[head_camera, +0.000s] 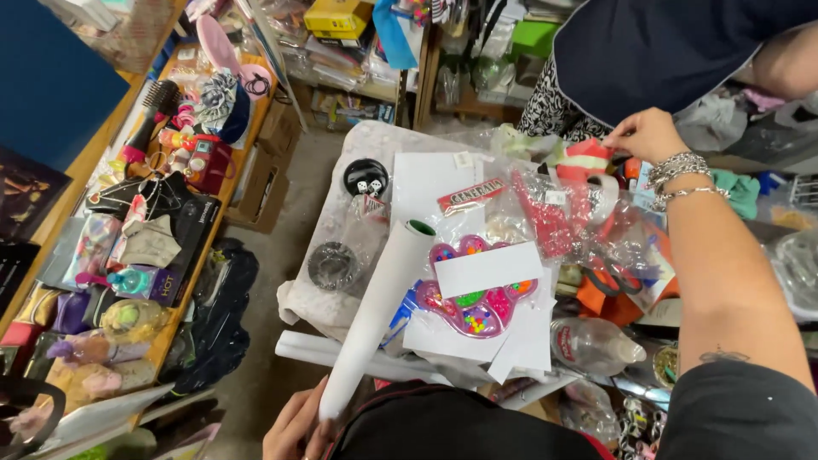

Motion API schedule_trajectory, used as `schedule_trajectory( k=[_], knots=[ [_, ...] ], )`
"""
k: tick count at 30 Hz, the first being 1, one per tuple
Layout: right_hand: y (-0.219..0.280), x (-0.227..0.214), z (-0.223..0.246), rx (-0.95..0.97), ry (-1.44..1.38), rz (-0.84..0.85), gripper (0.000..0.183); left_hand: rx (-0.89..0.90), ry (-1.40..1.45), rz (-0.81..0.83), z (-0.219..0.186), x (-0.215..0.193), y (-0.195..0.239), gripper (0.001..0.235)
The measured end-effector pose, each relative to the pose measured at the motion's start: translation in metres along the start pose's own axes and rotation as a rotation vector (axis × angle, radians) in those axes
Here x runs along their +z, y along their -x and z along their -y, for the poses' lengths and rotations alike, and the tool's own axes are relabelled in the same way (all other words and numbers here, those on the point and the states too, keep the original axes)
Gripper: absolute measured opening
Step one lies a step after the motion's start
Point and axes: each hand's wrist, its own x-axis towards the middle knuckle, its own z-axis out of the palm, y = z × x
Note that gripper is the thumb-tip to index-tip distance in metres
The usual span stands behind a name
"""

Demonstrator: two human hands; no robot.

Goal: The person handles several rolls of white wrapping paper in a cluttered room, unrolling and re-rolling them to check the contents. They move the rolls between a table and a green basket, and a cat walks through the scene near the end.

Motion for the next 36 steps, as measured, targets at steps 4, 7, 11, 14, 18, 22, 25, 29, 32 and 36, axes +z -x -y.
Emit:
schedule_trajectory(
  k=[4,7,11,14,18,22,25,29,32,36],
  knots=[
    [0.004,0.005,-0.006,-0.356,0.379,-0.157,0.008,0.014,0.073,0.065,0.003,-0.004,-0.01,0.043],
    [0.019,0.006,0.003,-0.491,0.371,-0.234,0.008,-0.037,0.12,0.054,-0.003,-0.004,-0.015,0.042],
    [0.038,0.011,0.016,-0.405,0.295,-0.259,0.009,0.034,0.12,0.033,0.006,0.001,-0.015,0.041],
    [0.044,0.007,0.015,-0.287,0.011,-0.242,0.011,0.065,0.162,0.107,0.017,-0.002,-0.015,0.044],
    [0.054,-0.002,0.021,-0.199,-0.075,-0.169,0.014,0.048,0.167,0.138,0.024,-0.001,-0.013,0.045],
    [0.062,0.003,0.032,-0.24,-0.116,-0.121,0.014,0.013,0.184,0.18,0.019,0.0,-0.012,0.044],
    [0.063,0.01,0.035,-0.267,-0.053,-0.176,0.019,0.019,0.186,0.174,0.025,0.006,-0.011,0.044],
    [0.055,0.02,0.022,-0.337,0.062,-0.261,0.022,-0.016,0.177,0.225,0.018,0.003,-0.015,0.045],
    [0.035,0.026,0.004,-0.339,0.285,-0.345,0.014,-0.007,0.194,0.219,0.016,0.003,-0.016,0.045],
    [0.019,0.025,-0.006,-0.293,0.317,-0.402,0.014,-0.08,0.196,0.224,0.017,0.003,-0.014,0.047]
  ],
)
